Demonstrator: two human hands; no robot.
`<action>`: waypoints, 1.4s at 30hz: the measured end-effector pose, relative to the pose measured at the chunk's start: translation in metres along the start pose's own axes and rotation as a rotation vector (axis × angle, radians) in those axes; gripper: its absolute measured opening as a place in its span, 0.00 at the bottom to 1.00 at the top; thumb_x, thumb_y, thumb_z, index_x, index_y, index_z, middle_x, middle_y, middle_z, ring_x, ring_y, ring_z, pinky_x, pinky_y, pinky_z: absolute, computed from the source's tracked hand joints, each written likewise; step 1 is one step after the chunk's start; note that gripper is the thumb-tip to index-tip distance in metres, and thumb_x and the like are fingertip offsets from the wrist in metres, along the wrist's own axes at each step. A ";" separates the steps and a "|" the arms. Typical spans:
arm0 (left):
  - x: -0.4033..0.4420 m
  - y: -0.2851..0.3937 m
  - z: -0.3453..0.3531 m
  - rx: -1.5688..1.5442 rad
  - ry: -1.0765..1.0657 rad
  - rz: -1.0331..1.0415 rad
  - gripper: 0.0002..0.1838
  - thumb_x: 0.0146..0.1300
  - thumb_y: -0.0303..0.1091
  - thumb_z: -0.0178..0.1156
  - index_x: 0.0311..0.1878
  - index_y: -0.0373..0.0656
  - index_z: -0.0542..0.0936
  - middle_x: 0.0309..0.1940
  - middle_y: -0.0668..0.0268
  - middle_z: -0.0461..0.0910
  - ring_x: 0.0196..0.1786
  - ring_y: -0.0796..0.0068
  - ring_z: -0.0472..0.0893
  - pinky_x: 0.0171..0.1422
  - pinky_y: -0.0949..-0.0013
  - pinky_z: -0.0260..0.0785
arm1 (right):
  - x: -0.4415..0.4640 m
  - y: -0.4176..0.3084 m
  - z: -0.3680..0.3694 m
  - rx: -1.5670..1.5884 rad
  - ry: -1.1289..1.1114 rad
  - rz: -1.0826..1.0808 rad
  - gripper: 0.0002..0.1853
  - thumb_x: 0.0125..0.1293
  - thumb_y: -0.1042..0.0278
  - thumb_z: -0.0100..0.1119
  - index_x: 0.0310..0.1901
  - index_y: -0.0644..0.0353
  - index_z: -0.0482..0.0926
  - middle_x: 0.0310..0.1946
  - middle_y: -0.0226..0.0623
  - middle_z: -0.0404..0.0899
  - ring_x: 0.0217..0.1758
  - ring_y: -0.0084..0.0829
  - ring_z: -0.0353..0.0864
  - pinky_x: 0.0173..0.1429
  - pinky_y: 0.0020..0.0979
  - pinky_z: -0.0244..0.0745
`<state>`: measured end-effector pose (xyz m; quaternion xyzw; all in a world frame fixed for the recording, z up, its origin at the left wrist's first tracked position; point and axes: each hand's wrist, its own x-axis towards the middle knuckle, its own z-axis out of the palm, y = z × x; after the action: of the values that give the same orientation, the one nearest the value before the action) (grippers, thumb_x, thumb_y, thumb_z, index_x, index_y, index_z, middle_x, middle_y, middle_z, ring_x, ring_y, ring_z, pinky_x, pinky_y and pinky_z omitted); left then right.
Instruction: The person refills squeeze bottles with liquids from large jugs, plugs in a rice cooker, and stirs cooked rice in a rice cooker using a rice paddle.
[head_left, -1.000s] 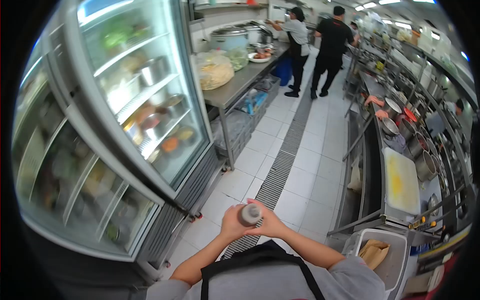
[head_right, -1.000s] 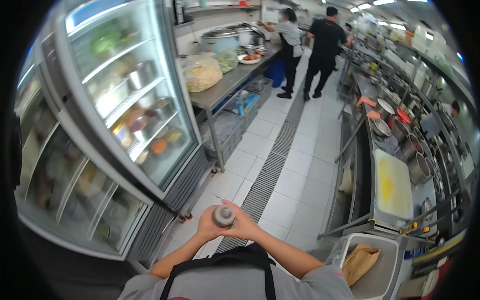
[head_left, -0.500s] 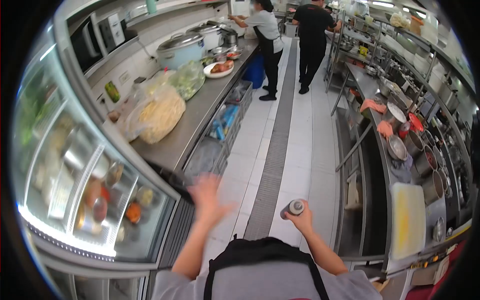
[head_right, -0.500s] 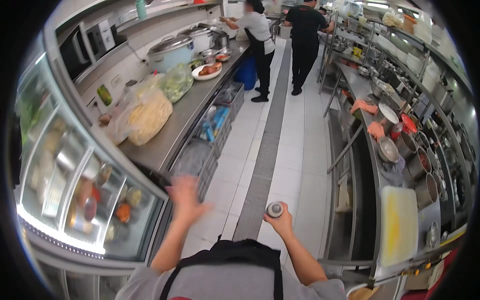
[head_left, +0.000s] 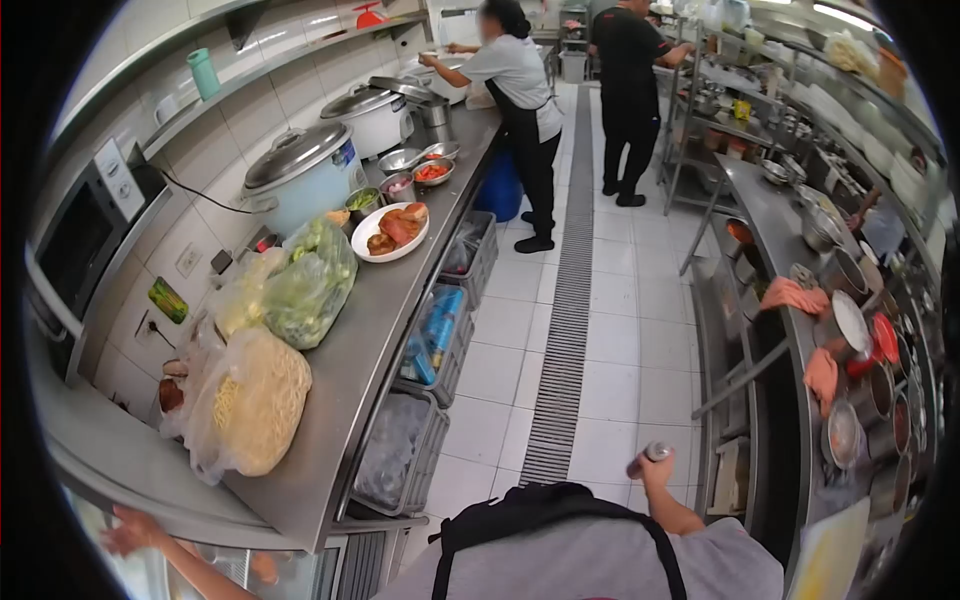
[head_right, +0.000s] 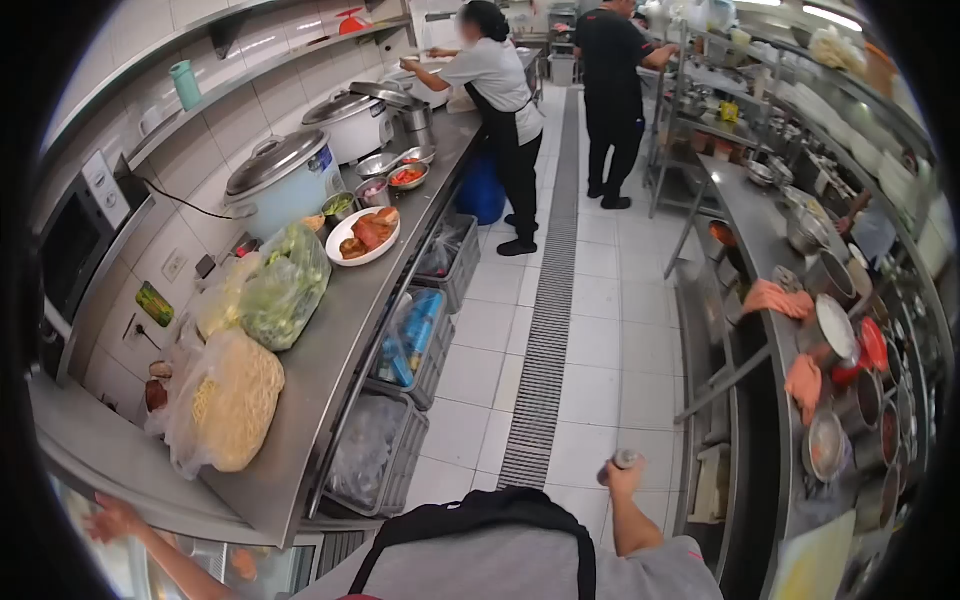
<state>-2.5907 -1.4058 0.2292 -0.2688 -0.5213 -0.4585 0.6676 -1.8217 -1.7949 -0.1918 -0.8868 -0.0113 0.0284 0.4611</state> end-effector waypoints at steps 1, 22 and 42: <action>0.001 0.006 0.005 -0.003 0.136 -0.028 0.42 0.62 0.59 0.45 0.64 0.28 0.51 0.62 0.37 0.52 0.65 0.37 0.52 0.62 0.35 0.40 | 0.024 0.011 0.005 0.066 -0.020 0.012 0.36 0.38 0.66 0.70 0.51 0.61 0.62 0.38 0.45 0.76 0.43 0.41 0.77 0.49 0.38 0.71; -0.252 0.924 -0.239 -1.297 -0.934 0.118 0.33 0.54 0.36 0.56 0.64 0.42 0.58 0.65 0.50 0.53 0.68 0.45 0.50 0.68 0.42 0.34 | 0.530 -0.243 0.292 -0.002 -0.258 -0.127 0.35 0.36 0.58 0.72 0.48 0.61 0.67 0.38 0.46 0.78 0.43 0.42 0.79 0.47 0.38 0.73; -0.360 1.369 0.021 -1.293 -1.792 -1.433 0.12 0.63 0.41 0.49 0.31 0.46 0.76 0.19 0.76 0.69 0.18 0.85 0.66 0.20 0.80 0.59 | 0.892 -0.266 0.462 -0.235 -0.578 -0.024 0.38 0.35 0.63 0.74 0.48 0.63 0.63 0.42 0.48 0.75 0.49 0.44 0.75 0.53 0.38 0.68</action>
<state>-1.3910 -0.6734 0.0599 -0.4122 -0.4943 -0.5374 -0.5449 -0.9573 -1.2236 -0.2748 -0.8891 -0.1557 0.2722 0.3333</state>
